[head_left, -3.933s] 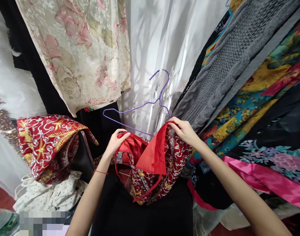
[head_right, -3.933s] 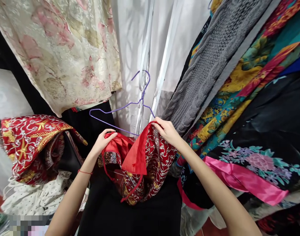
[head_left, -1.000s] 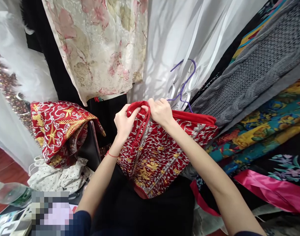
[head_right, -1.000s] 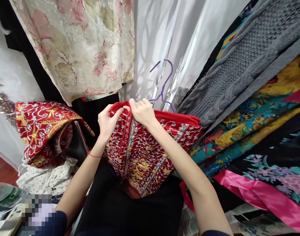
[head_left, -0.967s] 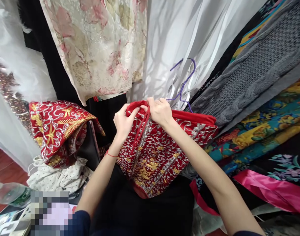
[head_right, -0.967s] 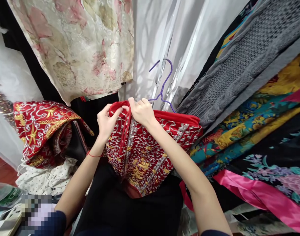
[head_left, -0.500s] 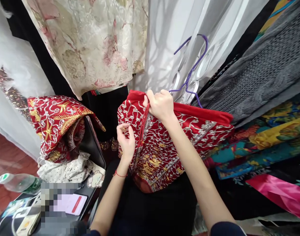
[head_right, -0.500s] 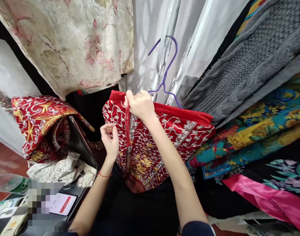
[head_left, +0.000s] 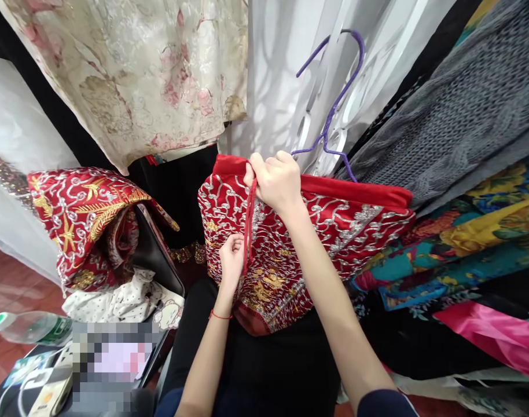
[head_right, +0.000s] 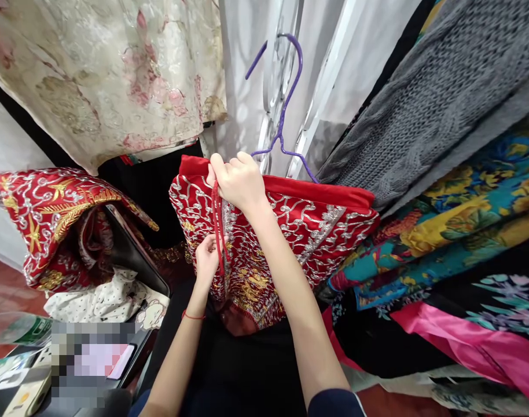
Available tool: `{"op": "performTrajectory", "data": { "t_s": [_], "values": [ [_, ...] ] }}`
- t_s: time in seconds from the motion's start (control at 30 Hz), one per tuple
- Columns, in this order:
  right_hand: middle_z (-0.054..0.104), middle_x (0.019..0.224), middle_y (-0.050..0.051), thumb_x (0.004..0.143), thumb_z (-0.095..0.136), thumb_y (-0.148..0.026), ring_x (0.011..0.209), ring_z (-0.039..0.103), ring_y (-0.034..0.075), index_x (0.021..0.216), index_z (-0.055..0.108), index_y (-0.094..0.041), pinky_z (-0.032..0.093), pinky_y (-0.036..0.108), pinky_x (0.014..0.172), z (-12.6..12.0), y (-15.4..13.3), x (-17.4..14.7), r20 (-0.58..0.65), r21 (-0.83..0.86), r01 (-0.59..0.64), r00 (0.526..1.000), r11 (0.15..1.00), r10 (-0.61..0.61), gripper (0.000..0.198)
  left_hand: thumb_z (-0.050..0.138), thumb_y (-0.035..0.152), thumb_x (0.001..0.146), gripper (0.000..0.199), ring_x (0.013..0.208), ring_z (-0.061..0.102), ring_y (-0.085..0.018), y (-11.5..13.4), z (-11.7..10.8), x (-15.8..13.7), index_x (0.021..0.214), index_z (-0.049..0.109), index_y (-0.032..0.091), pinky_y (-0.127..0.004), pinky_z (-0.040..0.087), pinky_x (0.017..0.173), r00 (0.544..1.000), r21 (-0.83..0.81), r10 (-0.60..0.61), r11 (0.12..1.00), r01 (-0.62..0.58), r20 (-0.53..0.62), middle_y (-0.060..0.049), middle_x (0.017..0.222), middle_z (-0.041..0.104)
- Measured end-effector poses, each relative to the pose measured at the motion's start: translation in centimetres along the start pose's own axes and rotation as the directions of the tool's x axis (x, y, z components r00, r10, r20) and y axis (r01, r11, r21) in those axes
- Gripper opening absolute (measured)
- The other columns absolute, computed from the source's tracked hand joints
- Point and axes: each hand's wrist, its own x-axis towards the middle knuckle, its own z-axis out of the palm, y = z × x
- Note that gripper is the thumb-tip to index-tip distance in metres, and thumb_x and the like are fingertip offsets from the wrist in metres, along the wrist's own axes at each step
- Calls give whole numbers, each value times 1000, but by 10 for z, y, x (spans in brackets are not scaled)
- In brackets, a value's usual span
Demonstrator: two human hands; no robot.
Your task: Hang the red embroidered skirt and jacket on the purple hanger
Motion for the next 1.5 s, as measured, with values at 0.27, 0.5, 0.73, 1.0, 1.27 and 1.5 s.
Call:
{"op": "performTrajectory", "data": {
  "t_s": [0.27,0.5,0.73,1.0,1.27,1.5],
  "values": [
    [47,54,-2,106,24,-29,56,46,14,82,57,-19,36,33,70,0,0,1,-12,-18,-1,1000,1000,1,42,70,42,71,27,59,53,-11,14,-13,13,69,63,16,-21,44,56,962,14,-123,992,123,243,1,64,59],
    [49,55,-2,105,26,-27,56,43,14,82,59,-18,34,33,70,-2,-3,2,-12,-45,5,1000,999,-5,41,66,45,75,27,83,65,-18,23,-15,16,76,68,18,-28,52,79,966,-26,-82,995,91,243,-5,83,71],
    [52,55,0,104,28,-27,57,43,15,82,61,-19,33,33,70,-5,-4,3,8,-43,-22,1000,999,22,40,72,48,77,30,76,67,-17,55,-21,12,81,73,19,-28,53,76,924,-108,-53,989,102,380,-5,86,74],
    [52,56,1,104,25,-28,59,46,17,85,61,-19,35,35,72,-7,-6,3,38,0,-45,998,999,45,41,65,40,82,27,56,60,-15,97,-20,10,71,73,16,-26,47,59,932,-4,11,1000,-11,362,-5,61,69],
    [57,56,2,103,28,-27,56,42,16,86,65,-16,32,34,69,-8,-6,3,9,-40,-5,1000,999,5,42,70,41,77,25,69,64,-16,82,-15,15,71,72,17,-26,53,69,971,-27,62,998,-58,232,-5,75,72],
    [57,56,2,102,30,-26,56,43,16,85,65,-17,31,34,69,-10,-8,3,9,-33,-21,1000,999,21,39,79,52,69,36,79,66,-16,67,-19,12,75,70,18,-31,58,82,949,-188,-37,977,100,312,-4,82,69]
  ]
}}
